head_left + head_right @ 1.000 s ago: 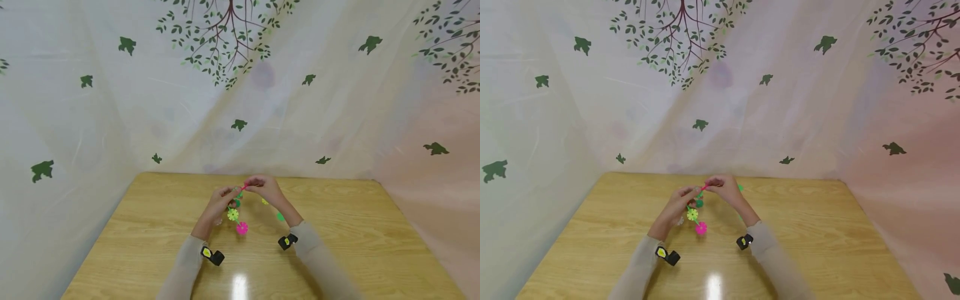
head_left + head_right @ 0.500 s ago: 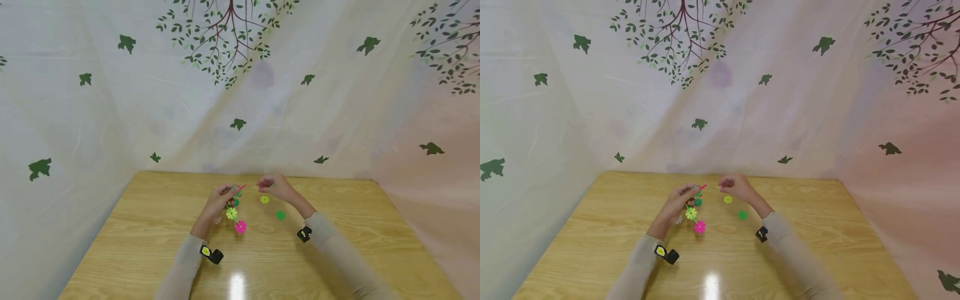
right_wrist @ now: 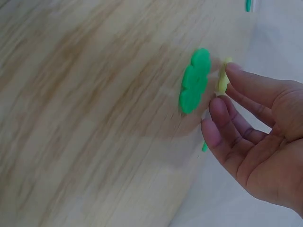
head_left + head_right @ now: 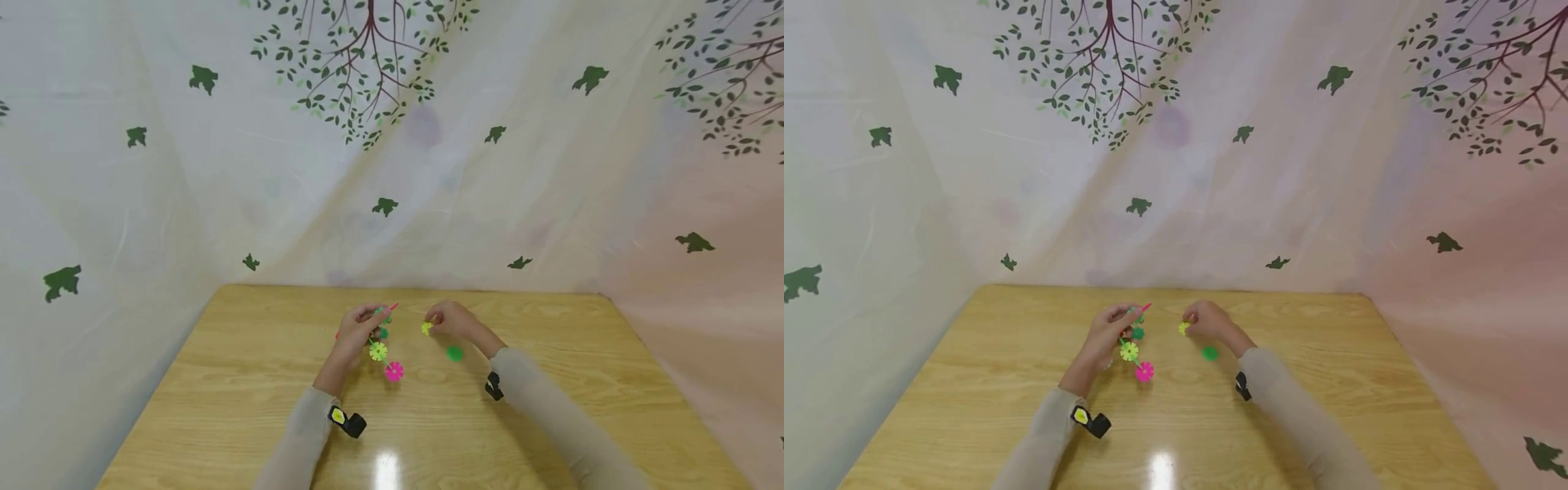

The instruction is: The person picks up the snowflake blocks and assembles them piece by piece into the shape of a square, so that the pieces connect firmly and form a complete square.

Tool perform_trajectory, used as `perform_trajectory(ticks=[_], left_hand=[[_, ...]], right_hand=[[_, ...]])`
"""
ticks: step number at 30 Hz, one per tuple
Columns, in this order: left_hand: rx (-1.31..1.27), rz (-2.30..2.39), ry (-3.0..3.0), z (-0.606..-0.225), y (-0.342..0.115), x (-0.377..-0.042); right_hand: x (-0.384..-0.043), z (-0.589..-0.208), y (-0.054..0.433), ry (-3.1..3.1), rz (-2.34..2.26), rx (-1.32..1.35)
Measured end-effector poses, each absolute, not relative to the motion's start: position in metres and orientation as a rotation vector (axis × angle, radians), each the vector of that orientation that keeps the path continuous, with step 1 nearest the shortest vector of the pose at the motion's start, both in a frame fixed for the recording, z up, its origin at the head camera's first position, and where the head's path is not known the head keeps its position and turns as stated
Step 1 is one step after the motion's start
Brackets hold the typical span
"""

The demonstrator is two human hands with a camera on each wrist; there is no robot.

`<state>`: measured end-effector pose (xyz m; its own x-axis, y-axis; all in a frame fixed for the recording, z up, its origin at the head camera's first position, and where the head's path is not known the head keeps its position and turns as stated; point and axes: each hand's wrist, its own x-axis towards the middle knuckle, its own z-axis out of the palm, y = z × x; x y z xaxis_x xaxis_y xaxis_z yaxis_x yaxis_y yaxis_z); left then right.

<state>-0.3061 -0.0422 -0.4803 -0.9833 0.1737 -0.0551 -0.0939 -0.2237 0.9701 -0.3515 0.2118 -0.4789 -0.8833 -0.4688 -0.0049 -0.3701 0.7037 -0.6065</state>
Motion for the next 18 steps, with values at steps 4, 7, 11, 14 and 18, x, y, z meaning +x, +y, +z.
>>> perform_trajectory(ticks=[4, 7, 11, 14, 18], left_hand=[[0.09, 2.343, 1.838, -0.48, -0.043, -0.305], [0.088, 2.337, 1.833, -0.481, -0.043, -0.305], [0.081, 2.332, 1.84, -0.482, -0.044, -0.305], [0.085, 2.333, 1.849, -0.483, -0.044, -0.306], [0.079, 2.333, 1.847, -0.483, -0.045, -0.307]], right_hand=[[-0.352, -0.478, 0.205, 2.784, -0.864, -0.623], [-0.352, -0.479, 0.203, 2.766, -0.888, -0.571], [-0.351, -0.479, 0.201, 2.732, -1.01, -0.55], [-0.35, -0.475, 0.198, 2.652, -1.229, -0.528], [-0.347, -0.463, 0.19, 2.532, -1.558, -0.508]])
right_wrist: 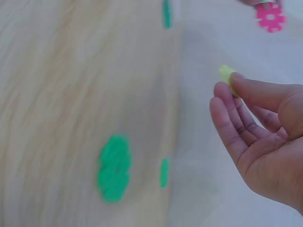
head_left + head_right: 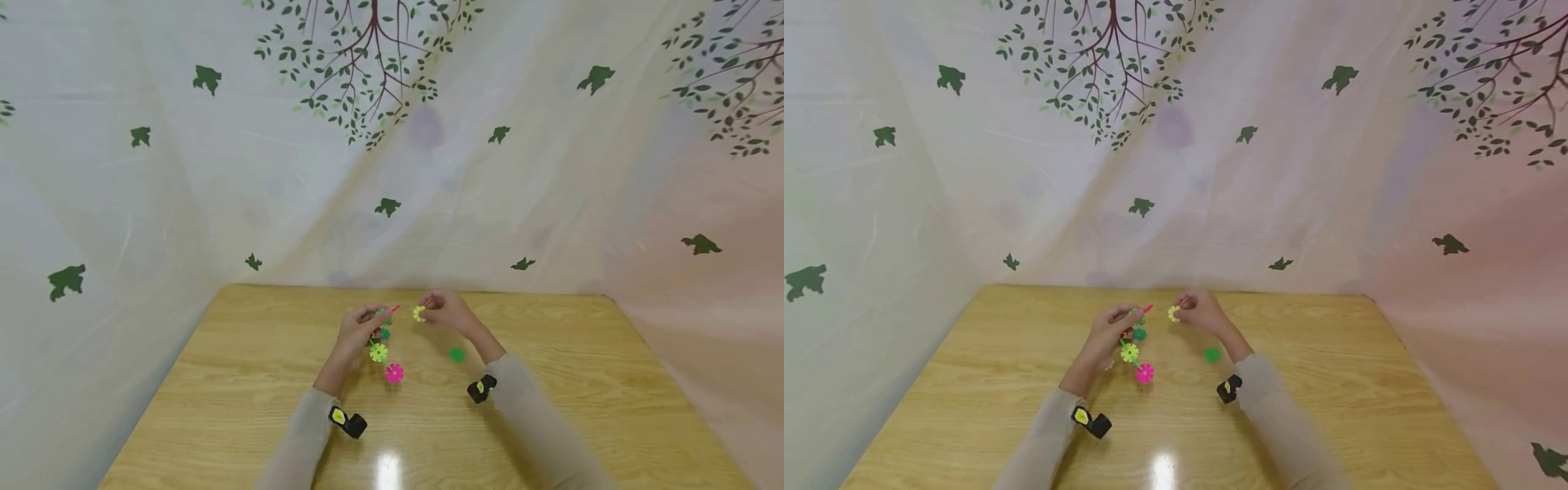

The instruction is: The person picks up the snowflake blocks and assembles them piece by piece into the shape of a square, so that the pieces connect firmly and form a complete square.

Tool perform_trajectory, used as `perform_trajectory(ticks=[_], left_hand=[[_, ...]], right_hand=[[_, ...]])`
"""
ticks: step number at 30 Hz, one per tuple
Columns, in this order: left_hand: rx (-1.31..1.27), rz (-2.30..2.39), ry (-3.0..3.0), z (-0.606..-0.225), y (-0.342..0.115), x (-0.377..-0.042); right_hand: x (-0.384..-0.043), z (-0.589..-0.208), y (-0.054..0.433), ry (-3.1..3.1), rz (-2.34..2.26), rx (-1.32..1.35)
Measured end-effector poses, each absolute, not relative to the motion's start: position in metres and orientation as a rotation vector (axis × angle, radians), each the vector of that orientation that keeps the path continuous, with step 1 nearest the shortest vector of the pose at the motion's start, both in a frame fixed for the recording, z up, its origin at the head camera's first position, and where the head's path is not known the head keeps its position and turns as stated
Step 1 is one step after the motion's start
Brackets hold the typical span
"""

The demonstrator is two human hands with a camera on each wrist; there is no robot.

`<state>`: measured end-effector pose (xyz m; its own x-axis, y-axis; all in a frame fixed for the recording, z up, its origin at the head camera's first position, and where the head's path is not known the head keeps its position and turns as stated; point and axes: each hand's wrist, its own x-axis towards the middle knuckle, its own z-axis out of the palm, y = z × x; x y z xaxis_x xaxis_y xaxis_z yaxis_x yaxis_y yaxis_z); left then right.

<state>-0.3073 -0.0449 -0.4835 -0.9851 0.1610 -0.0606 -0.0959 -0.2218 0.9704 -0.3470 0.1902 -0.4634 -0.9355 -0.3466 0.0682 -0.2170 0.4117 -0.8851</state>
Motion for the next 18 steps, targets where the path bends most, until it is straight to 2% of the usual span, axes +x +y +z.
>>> perform_trajectory(ticks=[7, 18], left_hand=[[0.086, 2.328, 1.843, -0.485, -0.047, -0.307], [0.105, 2.334, 1.845, -0.482, -0.05, -0.308]], right_hand=[[-0.339, -0.445, 0.172, 2.367, -1.899, -0.477], [-0.337, -0.447, 0.16, 2.316, -2.014, -0.432]])
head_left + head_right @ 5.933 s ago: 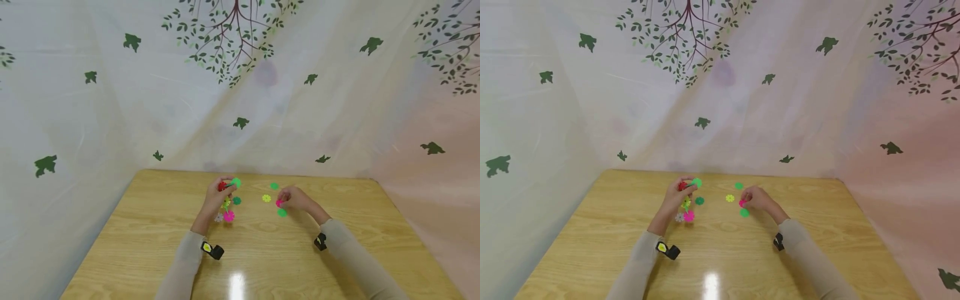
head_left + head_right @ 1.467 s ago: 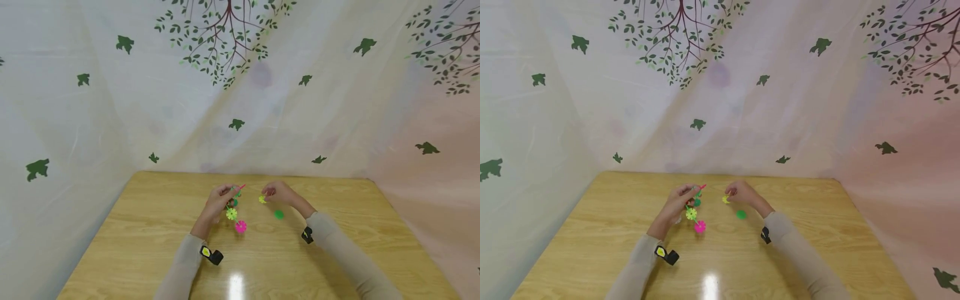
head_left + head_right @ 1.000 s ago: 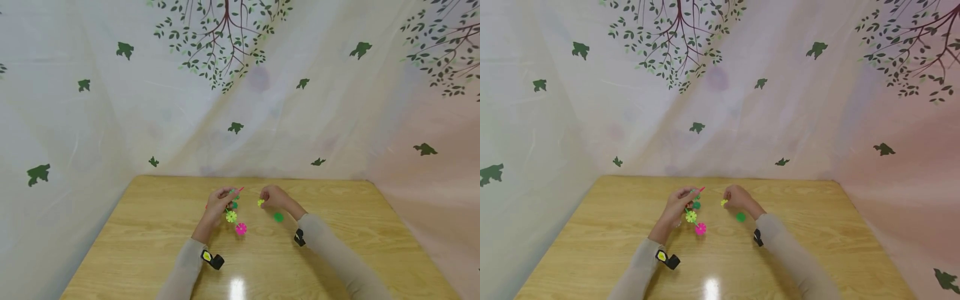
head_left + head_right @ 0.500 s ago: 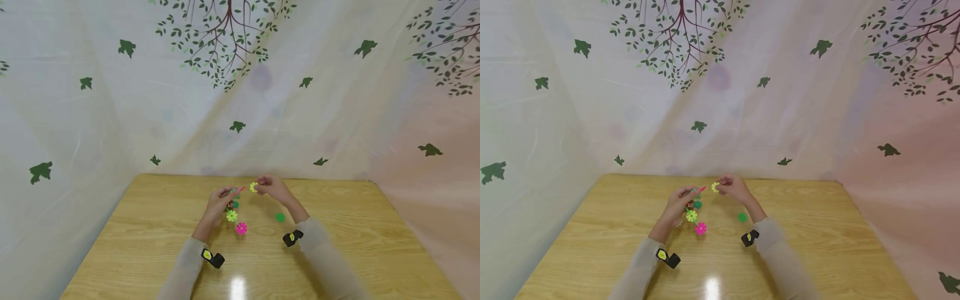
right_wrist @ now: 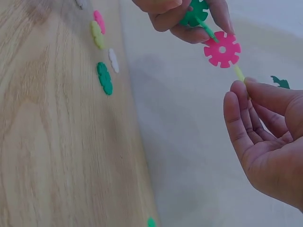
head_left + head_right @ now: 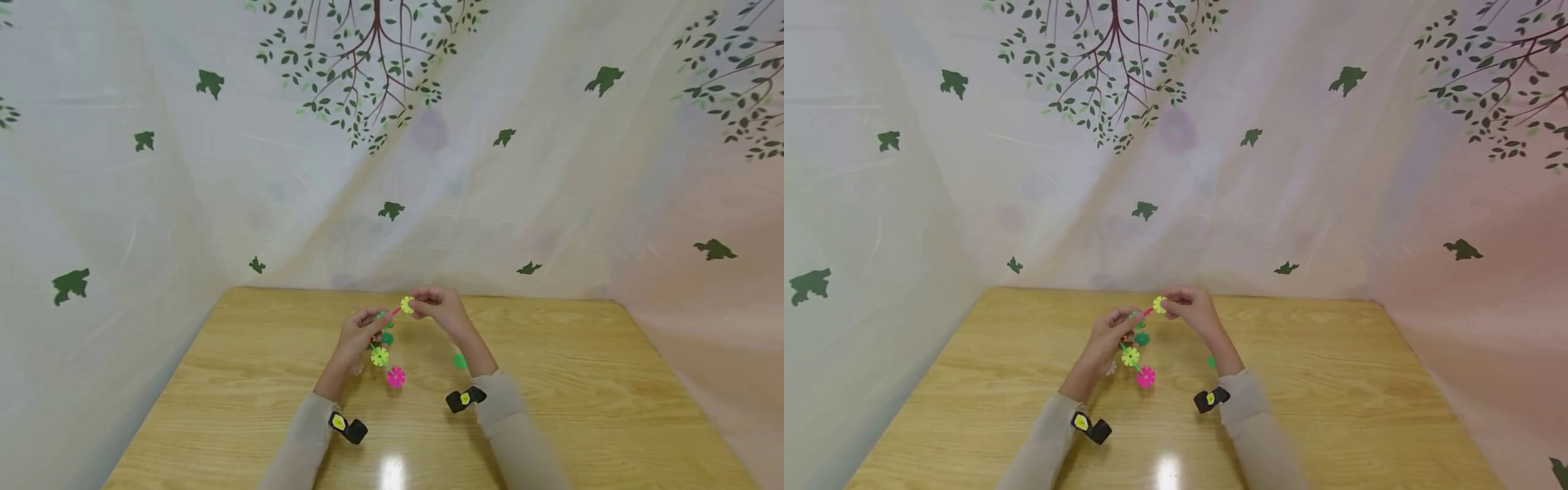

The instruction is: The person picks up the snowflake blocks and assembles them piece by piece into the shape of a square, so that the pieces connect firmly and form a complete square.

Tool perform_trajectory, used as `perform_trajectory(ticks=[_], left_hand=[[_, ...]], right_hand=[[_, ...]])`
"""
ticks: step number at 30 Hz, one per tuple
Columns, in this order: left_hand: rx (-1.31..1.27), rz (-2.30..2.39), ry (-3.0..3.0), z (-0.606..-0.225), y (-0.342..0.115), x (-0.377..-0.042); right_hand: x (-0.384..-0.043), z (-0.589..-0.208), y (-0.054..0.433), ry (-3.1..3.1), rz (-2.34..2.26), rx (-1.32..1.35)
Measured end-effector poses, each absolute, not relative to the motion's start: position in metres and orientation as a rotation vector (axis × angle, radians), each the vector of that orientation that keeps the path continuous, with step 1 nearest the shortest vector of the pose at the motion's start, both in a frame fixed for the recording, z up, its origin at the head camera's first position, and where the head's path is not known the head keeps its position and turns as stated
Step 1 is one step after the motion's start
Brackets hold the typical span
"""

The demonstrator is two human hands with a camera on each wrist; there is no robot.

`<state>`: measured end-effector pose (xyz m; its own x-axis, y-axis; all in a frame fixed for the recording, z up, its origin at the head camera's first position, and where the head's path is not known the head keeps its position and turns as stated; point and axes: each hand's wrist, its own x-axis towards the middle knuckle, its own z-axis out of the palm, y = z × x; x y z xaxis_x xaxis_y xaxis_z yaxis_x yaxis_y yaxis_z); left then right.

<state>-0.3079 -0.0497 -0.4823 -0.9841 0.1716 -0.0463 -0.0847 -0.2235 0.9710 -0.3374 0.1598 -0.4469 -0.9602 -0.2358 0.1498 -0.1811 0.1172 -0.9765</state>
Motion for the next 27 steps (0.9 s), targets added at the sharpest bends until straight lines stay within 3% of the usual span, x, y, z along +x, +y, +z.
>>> perform_trajectory(ticks=[27], left_hand=[[0.121, 2.255, 1.93, -0.488, -0.053, -0.31]], right_hand=[[-0.335, -0.462, 0.151, 2.203, -2.174, -0.438]])
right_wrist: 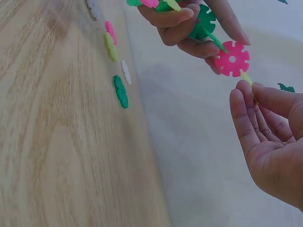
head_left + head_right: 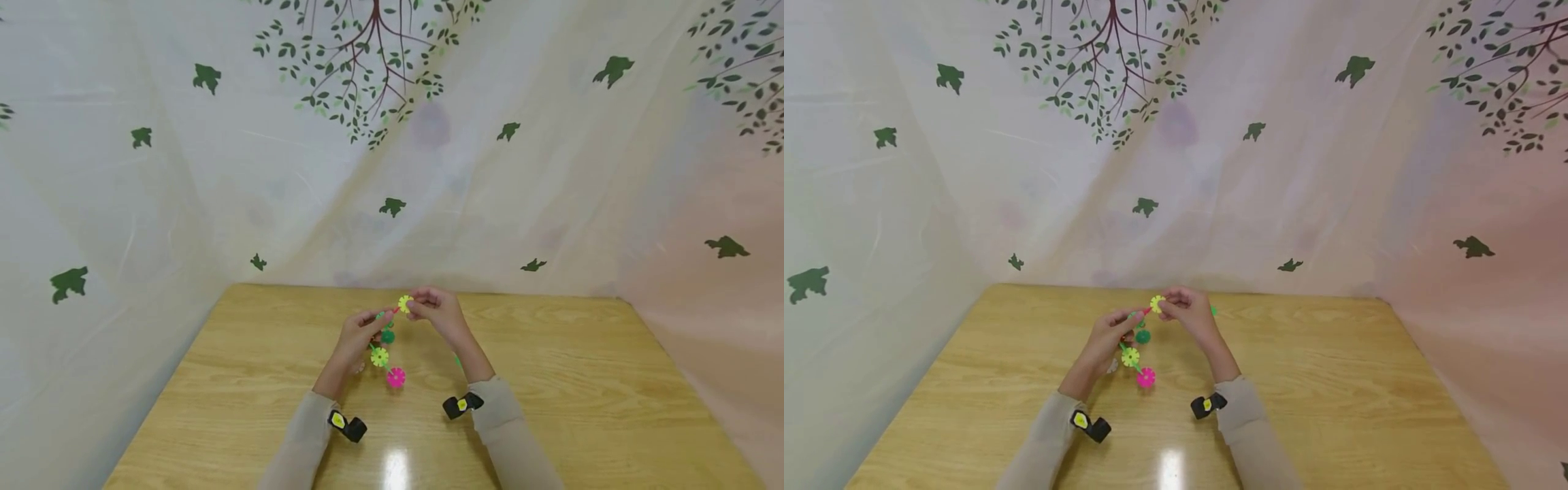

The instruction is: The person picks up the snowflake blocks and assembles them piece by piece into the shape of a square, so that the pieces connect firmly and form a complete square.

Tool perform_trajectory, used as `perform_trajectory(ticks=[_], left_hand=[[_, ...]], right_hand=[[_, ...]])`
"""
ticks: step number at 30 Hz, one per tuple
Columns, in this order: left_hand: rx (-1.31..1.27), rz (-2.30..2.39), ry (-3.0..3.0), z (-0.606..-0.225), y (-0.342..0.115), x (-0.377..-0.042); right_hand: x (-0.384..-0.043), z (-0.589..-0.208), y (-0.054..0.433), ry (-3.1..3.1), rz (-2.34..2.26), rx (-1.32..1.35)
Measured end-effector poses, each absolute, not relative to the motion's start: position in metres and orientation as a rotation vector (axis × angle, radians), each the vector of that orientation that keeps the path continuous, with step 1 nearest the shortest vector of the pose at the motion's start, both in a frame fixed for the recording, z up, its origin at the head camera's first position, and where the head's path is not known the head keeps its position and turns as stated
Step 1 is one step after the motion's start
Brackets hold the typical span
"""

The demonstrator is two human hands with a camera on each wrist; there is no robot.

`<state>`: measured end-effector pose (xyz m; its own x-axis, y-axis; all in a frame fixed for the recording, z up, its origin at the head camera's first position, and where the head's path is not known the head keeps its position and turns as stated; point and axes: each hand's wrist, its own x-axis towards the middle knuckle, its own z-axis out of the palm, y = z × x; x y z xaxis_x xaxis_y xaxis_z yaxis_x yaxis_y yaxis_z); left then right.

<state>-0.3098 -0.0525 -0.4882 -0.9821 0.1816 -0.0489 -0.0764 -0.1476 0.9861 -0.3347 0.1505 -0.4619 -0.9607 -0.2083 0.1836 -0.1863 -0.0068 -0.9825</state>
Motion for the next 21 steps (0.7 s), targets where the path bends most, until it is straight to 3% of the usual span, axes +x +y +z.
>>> perform_trajectory(ticks=[21], left_hand=[[0.136, 2.227, 1.897, -0.4881, -0.0527, -0.3112]], right_hand=[[-0.3318, -0.4583, 0.1507, 2.281, -2.116, -0.516]])
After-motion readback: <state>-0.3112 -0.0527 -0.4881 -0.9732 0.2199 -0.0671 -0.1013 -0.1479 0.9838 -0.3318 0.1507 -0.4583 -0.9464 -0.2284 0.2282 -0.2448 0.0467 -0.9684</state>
